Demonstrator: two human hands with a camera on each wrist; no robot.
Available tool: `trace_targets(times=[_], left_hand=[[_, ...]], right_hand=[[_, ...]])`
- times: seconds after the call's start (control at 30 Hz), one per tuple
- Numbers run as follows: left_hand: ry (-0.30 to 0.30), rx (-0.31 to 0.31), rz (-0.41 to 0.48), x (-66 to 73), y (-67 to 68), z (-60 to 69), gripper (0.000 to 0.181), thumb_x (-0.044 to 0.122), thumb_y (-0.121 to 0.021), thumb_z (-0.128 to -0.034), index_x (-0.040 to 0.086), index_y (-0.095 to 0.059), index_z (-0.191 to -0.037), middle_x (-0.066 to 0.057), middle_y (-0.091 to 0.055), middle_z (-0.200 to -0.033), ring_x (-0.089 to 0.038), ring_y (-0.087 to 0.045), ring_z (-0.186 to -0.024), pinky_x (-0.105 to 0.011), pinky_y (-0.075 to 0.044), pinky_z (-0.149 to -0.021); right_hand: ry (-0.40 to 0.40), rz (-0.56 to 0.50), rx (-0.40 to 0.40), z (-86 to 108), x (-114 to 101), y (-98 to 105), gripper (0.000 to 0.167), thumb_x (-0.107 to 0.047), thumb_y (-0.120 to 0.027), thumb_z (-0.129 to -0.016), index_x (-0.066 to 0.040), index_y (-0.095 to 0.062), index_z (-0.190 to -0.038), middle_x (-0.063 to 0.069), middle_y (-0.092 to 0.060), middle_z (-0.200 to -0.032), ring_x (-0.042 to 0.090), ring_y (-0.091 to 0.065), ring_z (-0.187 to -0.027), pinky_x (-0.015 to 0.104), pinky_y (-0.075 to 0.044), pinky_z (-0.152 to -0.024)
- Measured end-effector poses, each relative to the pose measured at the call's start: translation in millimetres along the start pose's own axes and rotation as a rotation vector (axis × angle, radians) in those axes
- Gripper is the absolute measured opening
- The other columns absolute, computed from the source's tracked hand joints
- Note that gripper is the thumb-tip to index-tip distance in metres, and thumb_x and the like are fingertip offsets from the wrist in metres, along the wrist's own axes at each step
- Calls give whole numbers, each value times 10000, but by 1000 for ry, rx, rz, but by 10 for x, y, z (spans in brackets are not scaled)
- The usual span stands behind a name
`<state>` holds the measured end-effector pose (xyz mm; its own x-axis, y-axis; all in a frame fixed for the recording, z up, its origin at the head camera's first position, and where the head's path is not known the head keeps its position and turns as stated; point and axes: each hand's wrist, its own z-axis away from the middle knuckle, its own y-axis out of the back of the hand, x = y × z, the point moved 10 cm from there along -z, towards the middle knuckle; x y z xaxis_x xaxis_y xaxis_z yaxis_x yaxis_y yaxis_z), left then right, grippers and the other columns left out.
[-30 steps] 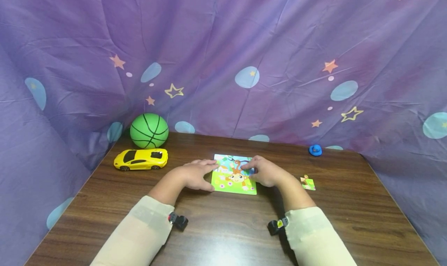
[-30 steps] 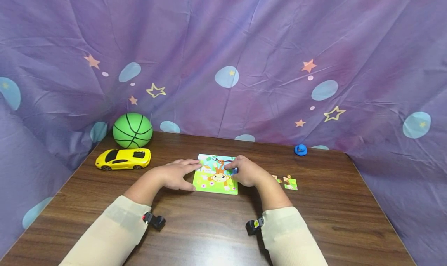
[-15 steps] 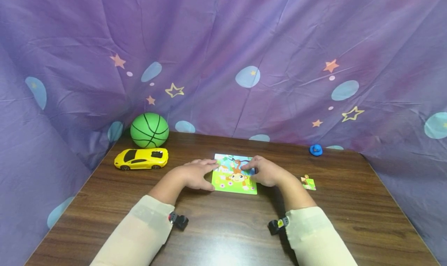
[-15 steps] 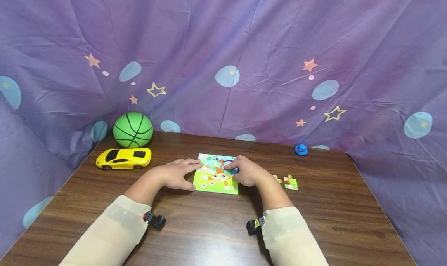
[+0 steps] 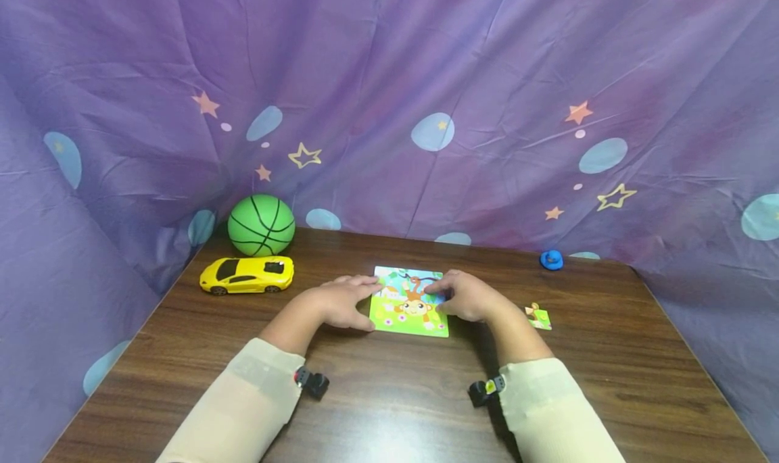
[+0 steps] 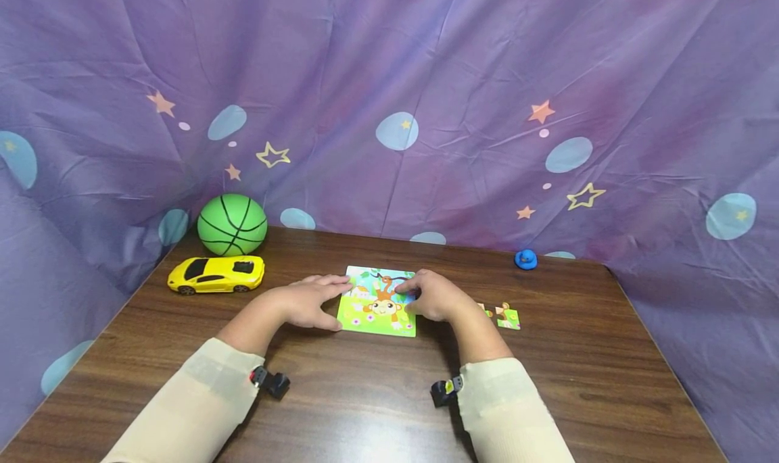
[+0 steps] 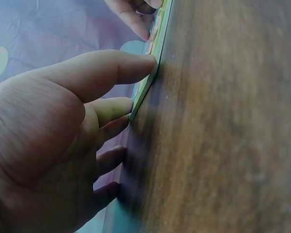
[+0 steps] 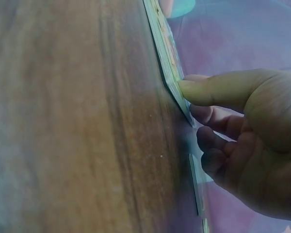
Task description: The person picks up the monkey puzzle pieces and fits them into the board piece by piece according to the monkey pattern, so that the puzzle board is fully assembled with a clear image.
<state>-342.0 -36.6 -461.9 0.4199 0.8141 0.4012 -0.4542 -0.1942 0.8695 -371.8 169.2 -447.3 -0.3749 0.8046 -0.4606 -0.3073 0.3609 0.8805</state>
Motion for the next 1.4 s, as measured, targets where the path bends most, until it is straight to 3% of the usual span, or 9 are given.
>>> trace_targets(times=[0.3, 0.5, 0.57, 0.73, 0.97, 1.2, 1.4], left_hand=[[3, -1, 10, -6, 8, 3, 899, 504, -737, -923, 281, -335, -1696, 54, -240, -1802, -373, -195, -1672, -654, -210, -1337], [0, 2, 15, 6, 1, 5, 897, 493, -741, -923, 271, -340, -1695, 47, -248, -1800, -373, -201, -1670, -654, -212, -1336], [1, 4, 17, 9, -2, 6, 899, 491, -744, -922, 269, -342, -1694, 45, -250, -1800, -373, -203, -1669, -658, -213, -1335], [7, -1, 18, 14, -7, 11, 905, 496, -744, -922, 273, -333, -1697, 47, -242, -1802, -371, -195, -1672, -665, -208, -1334], [8, 4, 0, -12, -7, -4, 912, 512, -741, -920, 283, -325, -1699, 56, -237, -1804, -358, -202, -1672, -662, -217, -1331], [13, 0, 4, -12, -5, 6, 903, 504, -737, -927, 277, -327, -1699, 49, -236, -1804, -368, -190, -1675, -658, -205, -1337], [16, 1, 1, -11, -13, -11, 908, 513, -736, -919, 281, -331, -1698, 54, -237, -1804, -375, -184, -1676, -659, -200, -1338]], right_hand=[[-42, -43, 5, -12, 66, 18, 407, -143, -840, -888, -139, -791, -1292, 81, -735, -1206, 227, -652, -1095, 489, -546, -1062], [-52, -131, 10, 65, 114, 131, 442, -162, -833, -908, -125, -758, -1342, 67, -772, -1132, 155, -670, -916, 339, -591, -806], [-54, -169, 20, 120, 136, 202, 462, -159, -812, -925, -99, -729, -1376, 77, -778, -1121, 155, -685, -906, 319, -592, -772], [-72, -197, 52, 319, 241, 393, 502, -188, -785, -953, -85, -679, -1433, 95, -781, -1168, 172, -715, -1015, 317, -601, -834], [-139, -227, 60, 557, 511, 507, 549, -200, -798, -958, -69, -641, -1467, 149, -739, -1231, 196, -711, -1003, 330, -616, -744], [-143, -204, 55, 567, 660, 446, 585, -230, -849, -914, -56, -661, -1439, 137, -733, -1212, 212, -683, -1019, 313, -584, -799], [-123, -153, 29, 538, 743, 358, 645, -232, -902, -845, -13, -675, -1407, 167, -739, -1229, 280, -692, -1069, 416, -600, -915]])
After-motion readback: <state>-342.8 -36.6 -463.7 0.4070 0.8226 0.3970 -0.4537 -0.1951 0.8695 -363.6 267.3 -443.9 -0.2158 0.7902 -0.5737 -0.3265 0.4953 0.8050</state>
